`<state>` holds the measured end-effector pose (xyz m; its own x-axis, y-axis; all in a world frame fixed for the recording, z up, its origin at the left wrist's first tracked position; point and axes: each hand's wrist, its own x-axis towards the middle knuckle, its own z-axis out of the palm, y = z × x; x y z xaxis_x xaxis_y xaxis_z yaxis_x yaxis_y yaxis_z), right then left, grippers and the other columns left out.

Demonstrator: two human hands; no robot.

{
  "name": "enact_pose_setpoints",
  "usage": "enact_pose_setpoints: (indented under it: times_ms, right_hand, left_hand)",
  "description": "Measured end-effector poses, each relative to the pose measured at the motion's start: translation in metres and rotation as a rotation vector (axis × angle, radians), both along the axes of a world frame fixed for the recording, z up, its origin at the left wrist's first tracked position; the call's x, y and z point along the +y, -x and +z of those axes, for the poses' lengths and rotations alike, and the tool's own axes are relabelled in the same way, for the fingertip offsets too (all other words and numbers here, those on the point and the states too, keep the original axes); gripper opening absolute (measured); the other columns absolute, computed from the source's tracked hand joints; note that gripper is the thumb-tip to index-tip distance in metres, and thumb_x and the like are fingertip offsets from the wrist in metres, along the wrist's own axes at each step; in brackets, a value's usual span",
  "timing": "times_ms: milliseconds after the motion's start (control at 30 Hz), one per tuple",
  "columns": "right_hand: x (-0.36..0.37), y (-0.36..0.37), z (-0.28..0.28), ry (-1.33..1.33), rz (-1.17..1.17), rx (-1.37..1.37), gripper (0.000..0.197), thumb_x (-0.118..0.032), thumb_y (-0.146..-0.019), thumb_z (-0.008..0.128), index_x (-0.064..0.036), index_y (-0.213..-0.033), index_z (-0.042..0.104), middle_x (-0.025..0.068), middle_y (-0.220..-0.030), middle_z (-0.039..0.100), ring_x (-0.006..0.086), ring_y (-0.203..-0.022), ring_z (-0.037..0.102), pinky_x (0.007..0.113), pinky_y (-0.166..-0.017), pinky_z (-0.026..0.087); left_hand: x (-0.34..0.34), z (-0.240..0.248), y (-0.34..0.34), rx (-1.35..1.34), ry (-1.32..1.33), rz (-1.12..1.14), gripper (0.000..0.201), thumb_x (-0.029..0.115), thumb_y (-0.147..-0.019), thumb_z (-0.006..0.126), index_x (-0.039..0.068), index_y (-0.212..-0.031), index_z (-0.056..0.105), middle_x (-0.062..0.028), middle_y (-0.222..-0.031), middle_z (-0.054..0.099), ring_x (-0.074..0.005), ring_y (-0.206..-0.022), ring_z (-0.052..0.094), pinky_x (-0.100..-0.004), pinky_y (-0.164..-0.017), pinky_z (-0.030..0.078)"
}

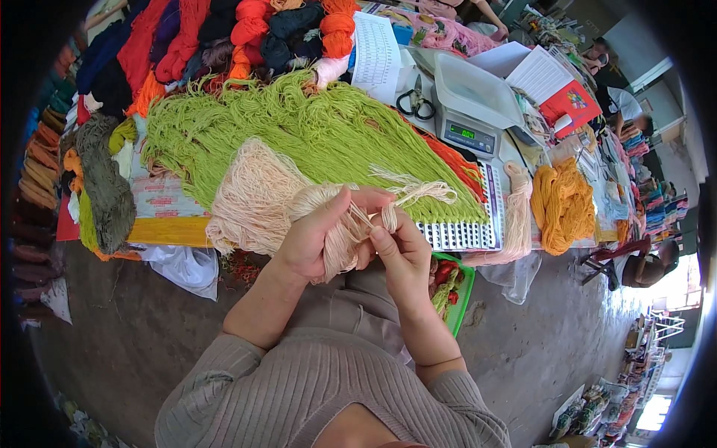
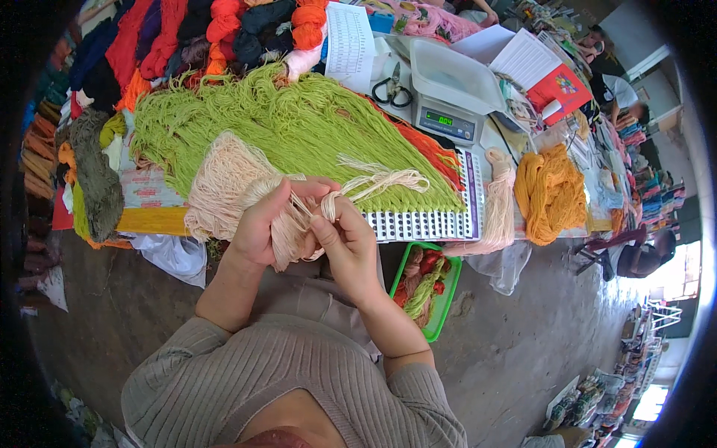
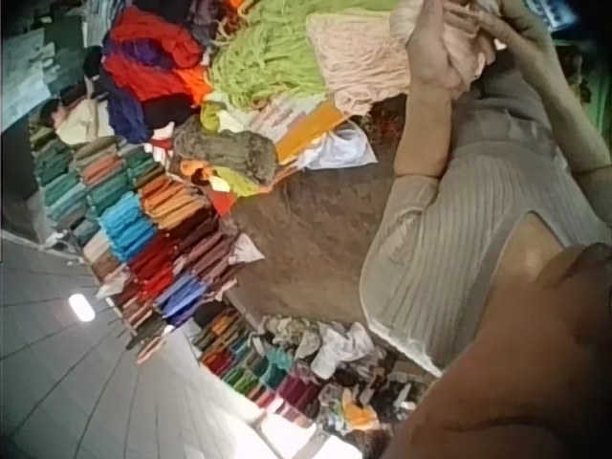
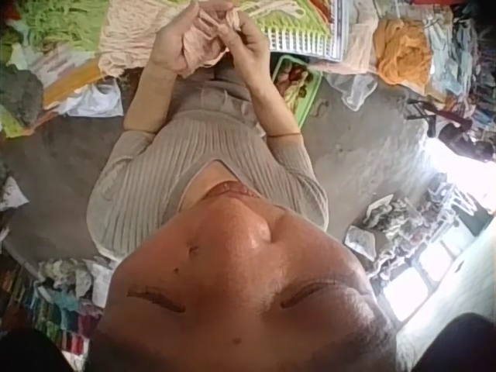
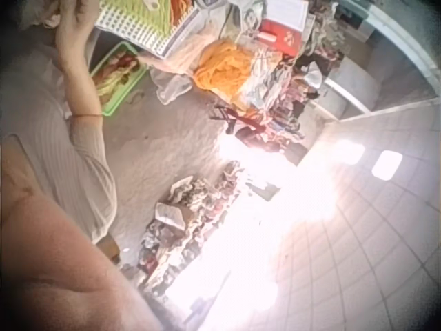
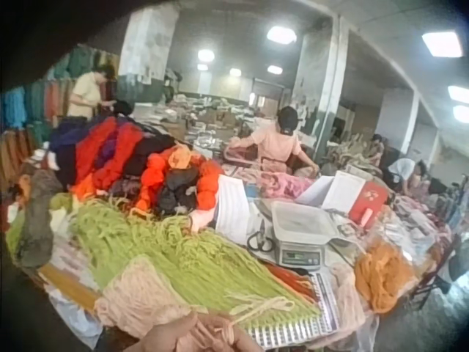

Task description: Sorting and attaching bunches of colored yarn to a sample board at a factory workstation.

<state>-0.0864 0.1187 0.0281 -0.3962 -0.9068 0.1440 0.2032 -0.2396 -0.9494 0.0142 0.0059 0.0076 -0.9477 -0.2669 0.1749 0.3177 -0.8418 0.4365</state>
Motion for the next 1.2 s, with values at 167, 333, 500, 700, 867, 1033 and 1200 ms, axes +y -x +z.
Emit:
enact_pose_setpoints:
  times_ms: [167, 333, 500, 700, 867, 1033, 1200]
  right_hand:
    - [0.002, -0.001, 0.006, 0.007, -0.008, -0.108, 0.014, -0.013, -0.094, 0.047, 0.0008, -0.093, 0.051, 0.0048, -0.077, 0.054, 0.0111, -0.06, 0.056, 0.022, -0.056, 0.043]
    - [0.005, 0.001, 0.004, -0.04, 0.0, -0.201, 0.018, -0.017, -0.094, 0.046, 0.001, -0.093, 0.051, 0.0052, -0.069, 0.056, 0.0124, -0.056, 0.056, 0.022, -0.054, 0.043]
    - [0.011, 0.01, 0.003, -0.203, 0.215, -0.196, 0.019, -0.017, -0.093, 0.05, 0.0011, -0.092, 0.055, 0.0034, -0.066, 0.053, 0.0086, -0.052, 0.05, 0.019, -0.046, 0.037]
    - [0.022, 0.035, 0.007, -0.019, 0.194, -0.379, 0.021, -0.02, -0.093, 0.049, -0.0002, -0.091, 0.056, -0.003, -0.049, 0.039, 0.0055, -0.036, 0.033, 0.019, -0.036, 0.027]
    - [0.01, 0.075, -0.001, 0.15, -0.05, -0.739, 0.023, -0.023, -0.097, 0.039, -0.0061, -0.089, 0.054, -0.0053, -0.053, 0.035, 0.0041, -0.034, 0.024, 0.02, -0.034, 0.021]
    - [0.003, 0.069, 0.011, 0.032, -0.113, -0.502, 0.025, -0.021, -0.096, 0.042, -0.0006, -0.096, 0.055, -0.0037, -0.056, 0.038, 0.0038, -0.034, 0.024, 0.018, -0.032, 0.02]
    - [0.003, 0.055, 0.035, -0.147, -0.036, -0.217, 0.026, -0.022, -0.094, 0.048, 0.0021, -0.092, 0.058, -0.0029, -0.052, 0.042, 0.0036, -0.035, 0.03, 0.018, -0.032, 0.022]
  left_hand:
    - [0.001, 0.01, -0.001, -0.054, -0.03, 0.068, 0.045, 0.034, -0.096, 0.033, -0.001, -0.114, 0.054, -0.0154, -0.118, 0.053, -0.0225, -0.085, 0.06, -0.0331, -0.073, 0.05]
    - [0.007, 0.026, -0.003, -0.277, -0.026, 0.244, 0.046, 0.036, -0.097, 0.033, -0.002, -0.115, 0.051, -0.0121, -0.082, 0.059, -0.0197, -0.06, 0.058, -0.0314, -0.055, 0.049]
    - [-0.002, 0.018, -0.004, -0.27, -0.058, 0.273, 0.045, 0.035, -0.097, 0.035, -0.004, -0.104, 0.056, -0.0055, -0.072, 0.056, -0.0094, -0.052, 0.05, -0.0223, -0.052, 0.045]
    - [-0.005, 0.007, -0.009, -0.217, 0.215, 0.132, 0.053, 0.04, -0.097, 0.031, -0.005, -0.099, 0.059, -0.0068, -0.07, 0.058, -0.007, -0.047, 0.045, -0.0175, -0.046, 0.039]
    - [-0.009, 0.001, 0.001, 0.184, 0.031, 0.007, 0.063, 0.051, -0.093, 0.032, -0.005, -0.114, 0.053, -0.0204, -0.104, 0.059, -0.0224, -0.075, 0.06, -0.0309, -0.067, 0.049]
    - [0.001, 0.019, 0.004, 0.144, 0.038, -0.026, 0.068, 0.053, -0.09, 0.036, -0.002, -0.129, 0.04, -0.0179, -0.141, 0.026, -0.0344, -0.116, 0.044, -0.0405, -0.091, 0.044]
    - [0.01, 0.021, 0.008, 0.11, 0.217, 0.136, 0.077, 0.058, -0.086, 0.04, 0.001, -0.137, 0.029, -0.0118, -0.148, 0.014, -0.0341, -0.127, 0.034, -0.0423, -0.098, 0.039]
